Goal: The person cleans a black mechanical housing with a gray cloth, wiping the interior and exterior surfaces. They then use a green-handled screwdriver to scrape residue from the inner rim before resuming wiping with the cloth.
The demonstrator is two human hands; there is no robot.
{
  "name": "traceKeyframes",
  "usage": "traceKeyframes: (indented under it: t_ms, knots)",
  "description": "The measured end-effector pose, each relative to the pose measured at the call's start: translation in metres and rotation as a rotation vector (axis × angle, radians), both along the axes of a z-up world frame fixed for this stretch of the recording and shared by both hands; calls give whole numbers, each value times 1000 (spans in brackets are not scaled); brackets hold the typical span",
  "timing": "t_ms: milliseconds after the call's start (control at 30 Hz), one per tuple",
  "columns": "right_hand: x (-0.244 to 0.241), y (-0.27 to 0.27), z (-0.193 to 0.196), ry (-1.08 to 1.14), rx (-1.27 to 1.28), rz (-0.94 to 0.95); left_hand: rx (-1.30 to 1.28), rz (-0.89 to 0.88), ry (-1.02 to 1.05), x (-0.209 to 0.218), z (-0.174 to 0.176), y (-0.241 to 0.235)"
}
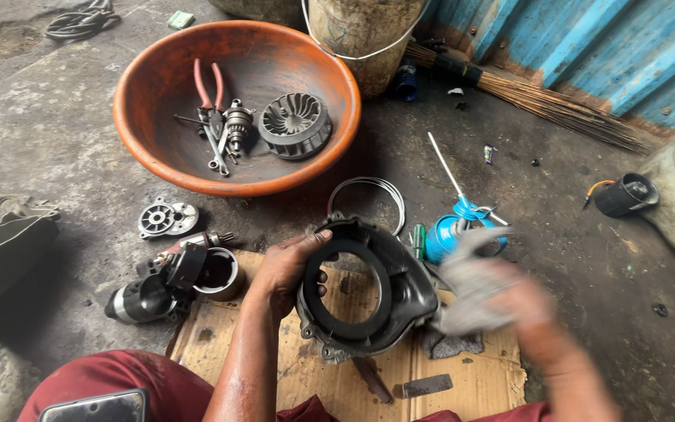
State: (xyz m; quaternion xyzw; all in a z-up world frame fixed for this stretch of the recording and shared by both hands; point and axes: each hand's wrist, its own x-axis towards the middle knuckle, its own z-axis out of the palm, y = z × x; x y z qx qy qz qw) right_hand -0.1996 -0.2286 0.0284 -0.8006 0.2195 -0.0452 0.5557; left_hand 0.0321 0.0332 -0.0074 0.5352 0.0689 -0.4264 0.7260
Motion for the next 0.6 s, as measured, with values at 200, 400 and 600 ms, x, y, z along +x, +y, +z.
traceKeyframes:
  t_ms: [200,400,600]
  knots:
    - [34,82,-46,217,-974,400,-159,52,66,6,-15,-5]
    - [60,97,-29,-35,-740,-122,-675,226,-48,-3,-21,-20]
    - [75,115,-51,-302,-385,68,-44,353,-1077,-36,-39,-48]
